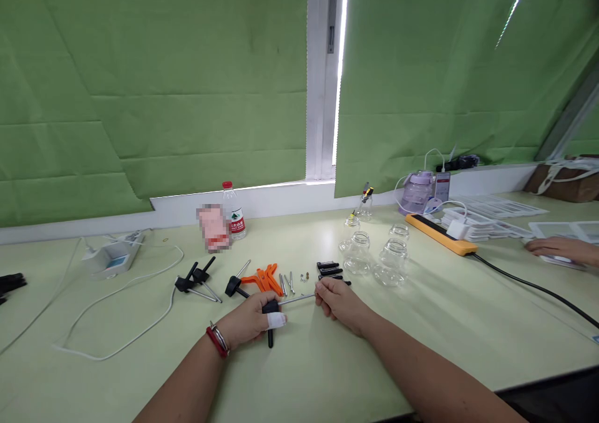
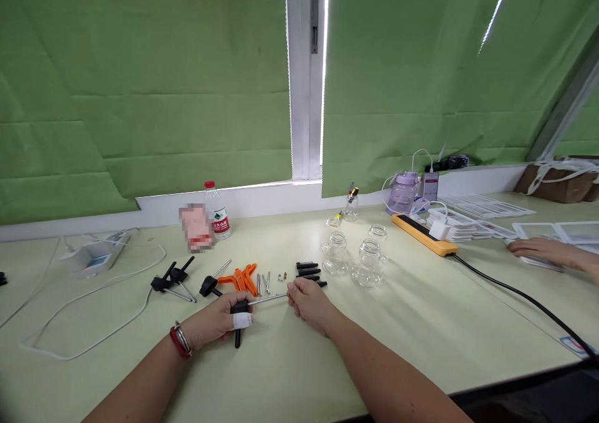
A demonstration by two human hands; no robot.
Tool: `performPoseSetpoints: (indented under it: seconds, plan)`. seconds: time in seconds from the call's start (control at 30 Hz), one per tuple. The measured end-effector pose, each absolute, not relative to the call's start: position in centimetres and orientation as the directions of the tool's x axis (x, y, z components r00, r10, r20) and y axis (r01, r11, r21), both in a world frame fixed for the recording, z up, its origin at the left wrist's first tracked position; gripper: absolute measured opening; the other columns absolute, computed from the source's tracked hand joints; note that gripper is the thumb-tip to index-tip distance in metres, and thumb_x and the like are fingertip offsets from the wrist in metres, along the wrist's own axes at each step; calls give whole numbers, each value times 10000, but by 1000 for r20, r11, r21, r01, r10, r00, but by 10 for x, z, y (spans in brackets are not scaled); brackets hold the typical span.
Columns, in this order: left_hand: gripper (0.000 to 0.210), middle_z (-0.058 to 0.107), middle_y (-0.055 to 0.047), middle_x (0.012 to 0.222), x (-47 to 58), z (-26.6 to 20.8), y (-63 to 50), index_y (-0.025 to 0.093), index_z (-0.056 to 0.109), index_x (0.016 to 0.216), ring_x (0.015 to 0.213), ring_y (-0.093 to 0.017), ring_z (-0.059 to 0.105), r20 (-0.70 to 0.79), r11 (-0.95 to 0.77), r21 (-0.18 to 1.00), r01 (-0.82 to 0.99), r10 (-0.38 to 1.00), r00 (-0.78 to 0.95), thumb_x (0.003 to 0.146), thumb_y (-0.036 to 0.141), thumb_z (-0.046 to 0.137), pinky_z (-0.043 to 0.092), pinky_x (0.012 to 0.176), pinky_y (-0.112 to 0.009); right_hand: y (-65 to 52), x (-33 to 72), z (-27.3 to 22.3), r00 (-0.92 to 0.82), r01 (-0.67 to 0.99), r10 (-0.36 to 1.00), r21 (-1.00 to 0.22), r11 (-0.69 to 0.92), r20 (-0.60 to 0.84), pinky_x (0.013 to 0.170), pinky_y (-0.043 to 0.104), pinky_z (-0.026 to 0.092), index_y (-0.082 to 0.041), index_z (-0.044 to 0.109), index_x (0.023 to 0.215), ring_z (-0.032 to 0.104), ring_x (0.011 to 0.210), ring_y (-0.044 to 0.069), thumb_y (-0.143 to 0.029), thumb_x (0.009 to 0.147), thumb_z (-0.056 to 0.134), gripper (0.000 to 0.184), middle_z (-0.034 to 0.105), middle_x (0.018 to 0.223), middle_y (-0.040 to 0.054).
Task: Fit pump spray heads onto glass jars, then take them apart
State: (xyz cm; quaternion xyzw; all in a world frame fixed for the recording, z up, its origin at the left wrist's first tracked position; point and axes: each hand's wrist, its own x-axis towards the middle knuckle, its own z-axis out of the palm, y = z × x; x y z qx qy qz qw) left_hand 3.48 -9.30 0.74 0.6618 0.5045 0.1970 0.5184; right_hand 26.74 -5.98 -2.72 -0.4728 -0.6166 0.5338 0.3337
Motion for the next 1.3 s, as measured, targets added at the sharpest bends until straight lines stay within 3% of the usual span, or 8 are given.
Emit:
performPoseSetpoints:
  seconds: [0.13,0.37,0.53,0.83,1.07,1.3]
  plan:
    - [327,425,43,639,35,7,-93,190,518,864,429,-67,337,-270,55,881,471,875,401,720,470,605,282,390,-194,-61,268,-25,-355,168,931,-985,-26,-85,422,176,310,-200,450,780,426,469,62,-422,801,505,229,537,657,-37]
    - [328,428,44,648,35,8,-94,191,521,872,443,-70,343,-265,56,890,453,871,414,718,467,609,277,393,-192,-63,267,-23,-345,217,933,-976,-27,-102,427,184,306,-189,453,745,415,470,62,-355,803,494,181,539,655,-31]
    - [334,439,40,658,34,5,-92,188,523,884,444,-70,341,-253,39,890,455,872,419,721,466,607,287,398,-196,-61,268,-27,-343,277,935,-961,8,-91,450,196,314,-184,486,700,391,459,78,-414,849,443,277,458,502,-46]
    - [353,437,34,674,35,7,-93,185,526,893,442,-67,339,-262,51,884,464,877,403,711,477,606,277,386,-191,-58,268,-33,-342,269,936,-963,11,-85,448,207,323,-180,506,674,389,450,88,-521,860,388,406,453,478,-32]
    - [357,439,28,685,38,12,-95,185,530,898,455,-69,347,-264,57,882,469,882,390,698,468,613,274,396,-188,-62,268,-24,-376,157,923,-987,-19,-78,425,187,299,-198,465,787,420,466,65,-429,801,497,234,546,666,-33]
    - [353,433,40,661,37,10,-95,189,532,899,441,-69,339,-267,62,888,455,876,401,698,469,613,266,392,-192,-64,267,-22,-369,216,925,-976,-13,-94,439,192,304,-191,463,729,415,466,70,-374,799,501,199,516,588,-43]
